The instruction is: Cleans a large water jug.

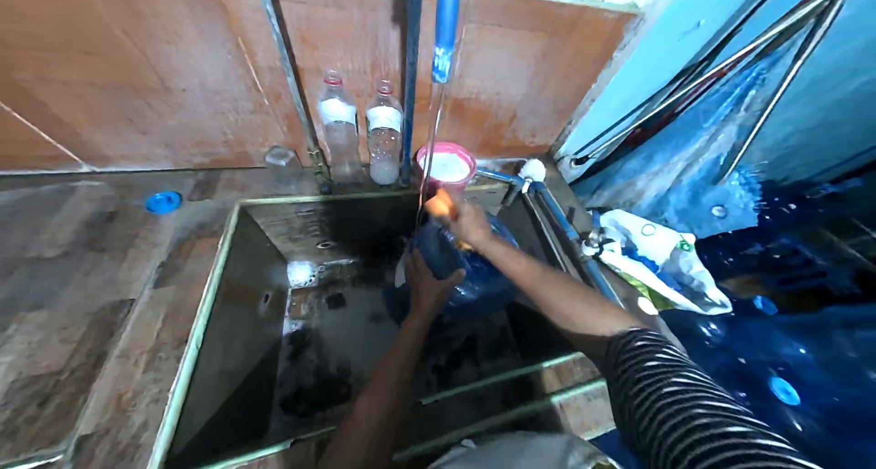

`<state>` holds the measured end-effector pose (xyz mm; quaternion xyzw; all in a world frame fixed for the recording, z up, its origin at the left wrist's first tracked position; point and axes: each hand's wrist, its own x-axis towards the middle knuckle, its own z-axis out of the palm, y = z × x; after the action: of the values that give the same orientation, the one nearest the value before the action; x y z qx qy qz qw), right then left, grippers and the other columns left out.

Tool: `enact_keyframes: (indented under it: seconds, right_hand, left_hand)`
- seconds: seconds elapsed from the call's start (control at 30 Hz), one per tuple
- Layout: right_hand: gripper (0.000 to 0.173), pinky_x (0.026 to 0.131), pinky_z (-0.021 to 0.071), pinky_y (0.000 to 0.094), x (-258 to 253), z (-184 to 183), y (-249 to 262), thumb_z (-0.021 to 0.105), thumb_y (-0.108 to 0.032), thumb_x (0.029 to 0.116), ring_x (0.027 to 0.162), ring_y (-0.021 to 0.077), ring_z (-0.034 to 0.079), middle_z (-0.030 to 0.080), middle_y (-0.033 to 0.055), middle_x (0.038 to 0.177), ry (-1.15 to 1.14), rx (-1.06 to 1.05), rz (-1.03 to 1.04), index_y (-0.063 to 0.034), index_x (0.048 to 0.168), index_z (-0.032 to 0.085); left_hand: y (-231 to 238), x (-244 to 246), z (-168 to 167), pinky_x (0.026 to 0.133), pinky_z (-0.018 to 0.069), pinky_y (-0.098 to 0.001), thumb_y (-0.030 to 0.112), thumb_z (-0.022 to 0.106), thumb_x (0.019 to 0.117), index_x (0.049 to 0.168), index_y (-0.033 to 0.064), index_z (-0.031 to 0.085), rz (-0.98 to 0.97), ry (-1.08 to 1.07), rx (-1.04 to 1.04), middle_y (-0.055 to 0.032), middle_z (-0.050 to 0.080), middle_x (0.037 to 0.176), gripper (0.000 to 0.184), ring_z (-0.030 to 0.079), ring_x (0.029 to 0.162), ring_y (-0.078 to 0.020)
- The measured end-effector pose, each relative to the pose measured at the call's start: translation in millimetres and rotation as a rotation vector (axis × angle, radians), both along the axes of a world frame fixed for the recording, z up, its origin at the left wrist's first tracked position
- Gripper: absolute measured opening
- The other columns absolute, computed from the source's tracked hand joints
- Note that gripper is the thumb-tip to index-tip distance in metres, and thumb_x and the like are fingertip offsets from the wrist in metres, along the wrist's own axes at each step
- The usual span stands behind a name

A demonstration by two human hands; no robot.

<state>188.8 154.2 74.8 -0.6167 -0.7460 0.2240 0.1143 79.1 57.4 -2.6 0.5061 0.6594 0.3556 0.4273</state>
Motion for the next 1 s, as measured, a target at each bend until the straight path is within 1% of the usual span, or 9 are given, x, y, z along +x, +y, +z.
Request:
enact_keyframes:
  seconds: [0.1, 0.2, 0.27, 0.4, 0.5, 0.57, 0.7, 0.87, 1.0]
  right_hand:
    - [0.067, 0.093, 0.0512, 0.0672, -2.2, 0.7, -8.7, 0.07, -0.024, 0.0975, 0.109, 0.0457, 0.067, 0.07, 0.0245, 0.119, 0.004, -0.056, 0.203, -0.0229, 0.158, 0.04]
    - [0.068, 0.097, 0.0494, 0.0676, 16.4, -5.4, 18.1, 0.065, -0.028, 0.101, 0.116, 0.0487, 0.064, 0.066, 0.0277, 0.127, 0.087, -0.032, -0.012, -0.0231, 0.161, 0.034]
    - [0.07, 0.093, 0.0524, 0.0661, 12.2, -7.6, -2.1, 0.069, -0.025, 0.0991, 0.109, 0.0474, 0.067, 0.068, 0.0279, 0.121, 0.129, -0.031, 0.014, -0.02, 0.16, 0.034]
    - [0.07, 0.099, 0.0506, 0.064, 13.8, -5.8, -3.1, 0.072, -0.026, 0.0971, 0.116, 0.045, 0.066, 0.066, 0.0263, 0.128, 0.225, -0.075, 0.038, -0.0172, 0.158, 0.039]
    - [0.071, 0.095, 0.0505, 0.067, 5.3, -1.1, 8.9, 0.07, -0.029, 0.0984, 0.115, 0.0477, 0.065, 0.066, 0.0273, 0.127, 0.195, -0.071, -0.122, -0.0188, 0.16, 0.035]
    - [0.074, 0.087, 0.0553, 0.065, 5.5, -8.0, -30.9, 0.072, -0.029, 0.0971, 0.103, 0.0461, 0.069, 0.069, 0.0273, 0.115, 0.232, -0.063, -0.036, -0.0194, 0.16, 0.033]
    - [0.069, 0.098, 0.0489, 0.063, 43.5, 5.8, -91.4, 0.063, -0.03, 0.1021, 0.112, 0.0445, 0.066, 0.069, 0.0251, 0.121, -0.001, -0.237, 0.098, -0.0259, 0.163, 0.03]
    - [0.066, 0.092, 0.0505, 0.0686, 62.8, -4.5, -20.5, 0.06, -0.028, 0.1036, 0.111, 0.0504, 0.066, 0.068, 0.0281, 0.122, -0.013, -0.089, -0.24, -0.0221, 0.162, 0.03]
    - [0.068, 0.091, 0.052, 0.0654, 25.5, -2.6, -46.3, 0.062, -0.025, 0.1029, 0.108, 0.0466, 0.067, 0.068, 0.0257, 0.12, 0.084, -0.108, 0.044, -0.0249, 0.163, 0.029]
  left_hand:
    - [9.4, -5.0, 7.7, 0.118, 0.0367, -0.0469, 0.034, 0.084, 0.0848, 0.154, -0.006, 0.029, -0.056, -0.001, 0.043, -0.0316, 0.035, 0.156, 0.097, 0.04, 0.143, -0.0383]
    - [13.1, -0.9, 12.0, 0.119, 0.0352, -0.0498, 0.036, 0.074, 0.0933, 0.159, -0.0034, 0.021, -0.017, 0.048, 0.015, -0.0323, 0.026, 0.161, 0.093, 0.036, 0.147, -0.0407]
    - [14.9, -6.3, 10.2, 0.12, 0.0321, -0.0489, 0.03, 0.066, 0.0997, 0.159, -0.0051, 0.02, -0.012, 0.025, 0.046, -0.0321, 0.026, 0.161, 0.082, 0.033, 0.149, -0.0401]
    - [24.1, -29.7, 18.9, 0.113, 0.0419, -0.0487, 0.027, 0.061, 0.1038, 0.16, 0.0033, 0.023, -0.117, -0.016, 0.017, -0.0284, 0.043, 0.152, 0.072, 0.05, 0.137, -0.0352]
    - [24.6, -20.2, 19.9, 0.118, 0.0356, -0.0493, 0.028, 0.057, 0.1056, 0.162, 0.0025, 0.018, -0.091, -0.008, 0.035, -0.0285, 0.035, 0.159, 0.073, 0.042, 0.144, -0.0369]
    - [32.0, -30.0, 15.4, 0.118, 0.0356, -0.0505, 0.024, 0.053, 0.1072, 0.16, 0.0004, 0.023, -0.075, 0.012, 0.066, -0.0286, 0.037, 0.158, 0.065, 0.042, 0.143, -0.0379]
    - [42.1, -65.2, 30.1, 0.115, 0.0363, -0.0552, 0.027, 0.044, 0.1107, 0.156, 0.0002, 0.035, 0.028, 0.248, -0.027, -0.03, 0.045, 0.151, 0.054, 0.046, 0.14, -0.0432]
    - [37.6, -17.1, 24.8, 0.108, 0.0428, -0.0588, 0.026, 0.038, 0.1113, 0.156, -0.0016, 0.034, 0.063, 0.497, 0.022, -0.0348, 0.046, 0.146, 0.052, 0.051, 0.132, -0.0485]
    - [52.2, -21.6, 19.2, 0.11, 0.0411, -0.0592, 0.022, 0.037, 0.1112, 0.151, -0.0023, 0.044, -0.064, 0.566, 0.116, -0.0316, 0.048, 0.148, 0.047, 0.051, 0.134, -0.0467]
